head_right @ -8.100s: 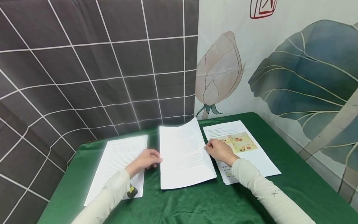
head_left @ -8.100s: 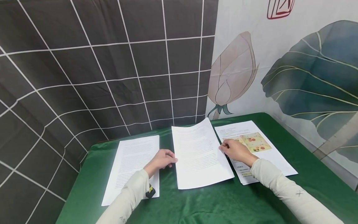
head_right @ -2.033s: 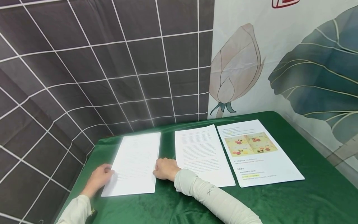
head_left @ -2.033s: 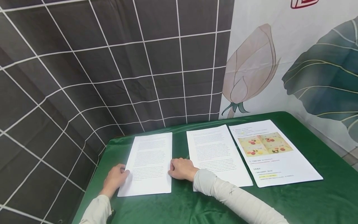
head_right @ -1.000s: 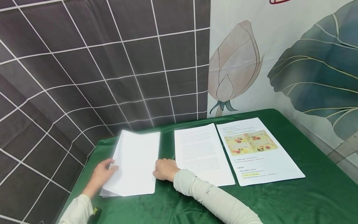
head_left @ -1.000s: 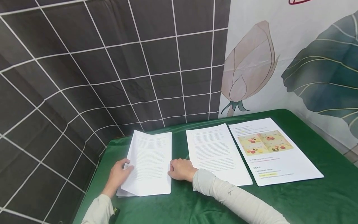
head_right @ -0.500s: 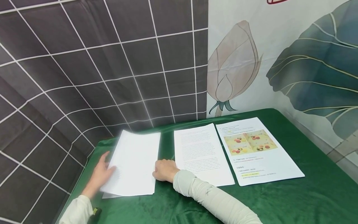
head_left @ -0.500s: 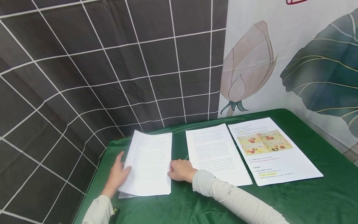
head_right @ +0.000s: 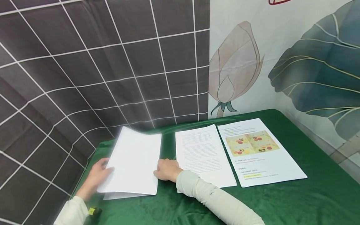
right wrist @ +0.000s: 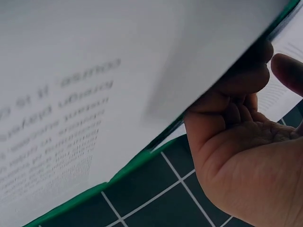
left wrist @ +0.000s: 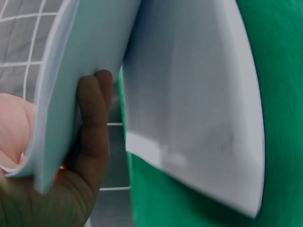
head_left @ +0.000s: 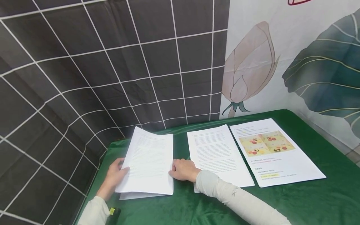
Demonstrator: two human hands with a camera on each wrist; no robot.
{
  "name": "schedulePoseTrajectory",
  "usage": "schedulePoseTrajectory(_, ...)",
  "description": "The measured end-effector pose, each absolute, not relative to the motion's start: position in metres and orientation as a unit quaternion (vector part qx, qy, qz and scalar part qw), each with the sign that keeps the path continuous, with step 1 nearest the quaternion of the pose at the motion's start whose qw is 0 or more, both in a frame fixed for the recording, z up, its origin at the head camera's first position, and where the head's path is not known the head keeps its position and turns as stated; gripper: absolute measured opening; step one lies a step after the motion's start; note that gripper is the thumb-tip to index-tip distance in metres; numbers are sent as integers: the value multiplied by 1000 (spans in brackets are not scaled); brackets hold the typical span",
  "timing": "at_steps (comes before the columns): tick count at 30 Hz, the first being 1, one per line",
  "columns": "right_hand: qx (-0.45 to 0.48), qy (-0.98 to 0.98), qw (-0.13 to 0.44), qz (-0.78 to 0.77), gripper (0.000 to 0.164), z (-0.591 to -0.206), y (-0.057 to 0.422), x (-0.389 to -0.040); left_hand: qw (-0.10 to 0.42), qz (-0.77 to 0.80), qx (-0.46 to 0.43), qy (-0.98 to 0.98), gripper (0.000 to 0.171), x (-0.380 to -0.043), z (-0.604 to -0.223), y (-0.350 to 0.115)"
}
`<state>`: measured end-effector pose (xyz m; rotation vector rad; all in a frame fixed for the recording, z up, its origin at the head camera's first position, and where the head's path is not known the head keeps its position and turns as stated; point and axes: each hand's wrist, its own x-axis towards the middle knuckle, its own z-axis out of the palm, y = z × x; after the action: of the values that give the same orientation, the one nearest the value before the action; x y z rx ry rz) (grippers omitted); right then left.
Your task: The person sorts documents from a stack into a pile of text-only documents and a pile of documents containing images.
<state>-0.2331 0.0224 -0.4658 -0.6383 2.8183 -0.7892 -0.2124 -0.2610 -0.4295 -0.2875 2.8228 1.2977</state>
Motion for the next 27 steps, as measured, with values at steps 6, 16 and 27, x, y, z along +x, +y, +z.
schedulePoseTrajectory(6,-171,936,72,-299,28,-458,31,-239,27,465,-133,875,59,-210,-424,-258)
schedulePoseTrajectory(16,-151,901,67,-402,23,-451,39,-246,55,528,-139,836,58,-209,-425,-254)
schedulePoseTrajectory(27,-158,900,39,-404,16,-441,53,-246,69,488,-104,864,48,-212,-426,-245)
